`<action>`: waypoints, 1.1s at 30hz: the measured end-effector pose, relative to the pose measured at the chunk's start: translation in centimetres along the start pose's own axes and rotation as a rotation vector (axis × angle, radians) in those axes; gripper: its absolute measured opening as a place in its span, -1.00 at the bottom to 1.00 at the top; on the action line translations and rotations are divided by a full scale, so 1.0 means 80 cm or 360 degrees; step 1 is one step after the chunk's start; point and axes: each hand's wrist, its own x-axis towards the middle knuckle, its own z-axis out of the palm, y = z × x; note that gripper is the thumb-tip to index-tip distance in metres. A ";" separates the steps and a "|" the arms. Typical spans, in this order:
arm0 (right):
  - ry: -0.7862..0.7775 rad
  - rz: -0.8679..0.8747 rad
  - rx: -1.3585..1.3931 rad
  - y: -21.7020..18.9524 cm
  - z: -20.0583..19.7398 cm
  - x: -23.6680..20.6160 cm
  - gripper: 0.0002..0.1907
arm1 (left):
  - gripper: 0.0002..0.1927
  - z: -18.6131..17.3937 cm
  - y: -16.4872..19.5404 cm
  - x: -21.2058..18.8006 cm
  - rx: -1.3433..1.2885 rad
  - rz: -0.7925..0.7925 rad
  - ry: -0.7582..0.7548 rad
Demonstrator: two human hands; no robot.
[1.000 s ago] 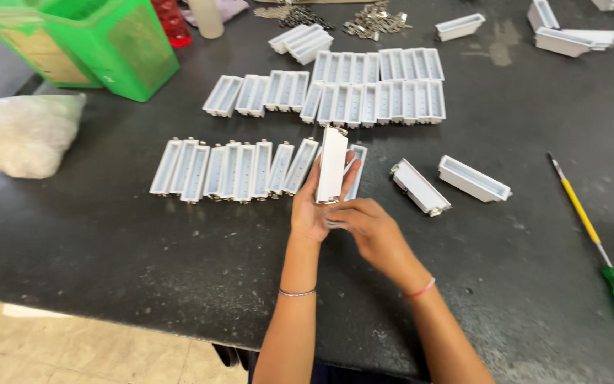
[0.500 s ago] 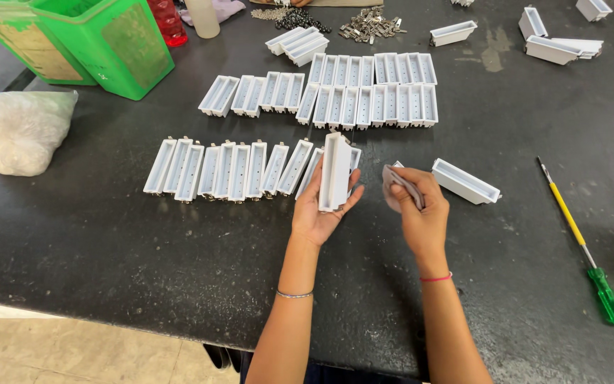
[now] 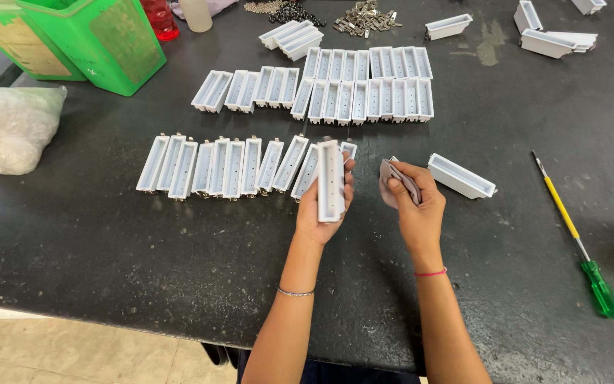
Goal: The person wipes the interior of white plastic rectangular parts with a cloth, handling them one at a time and placing them back on the table. A second person is visible across the table sorting small metal parts.
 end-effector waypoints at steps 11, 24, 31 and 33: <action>0.0005 -0.0041 -0.0016 -0.004 -0.001 0.000 -0.75 | -0.42 0.022 0.003 -0.010 -0.0112 -0.0127 -0.0079; 0.0108 0.0033 0.0094 -0.005 0.001 0.002 -0.73 | -0.51 0.010 -0.021 -0.001 0.1206 0.0004 0.0538; 0.0139 -0.0172 -0.0197 -0.012 0.003 -0.001 -0.75 | -0.47 0.038 -0.034 0.002 0.1364 0.0060 0.0634; 0.0169 -0.0386 -0.0397 -0.020 0.005 -0.004 -0.74 | -0.49 0.049 -0.032 0.000 0.1383 0.0076 0.0563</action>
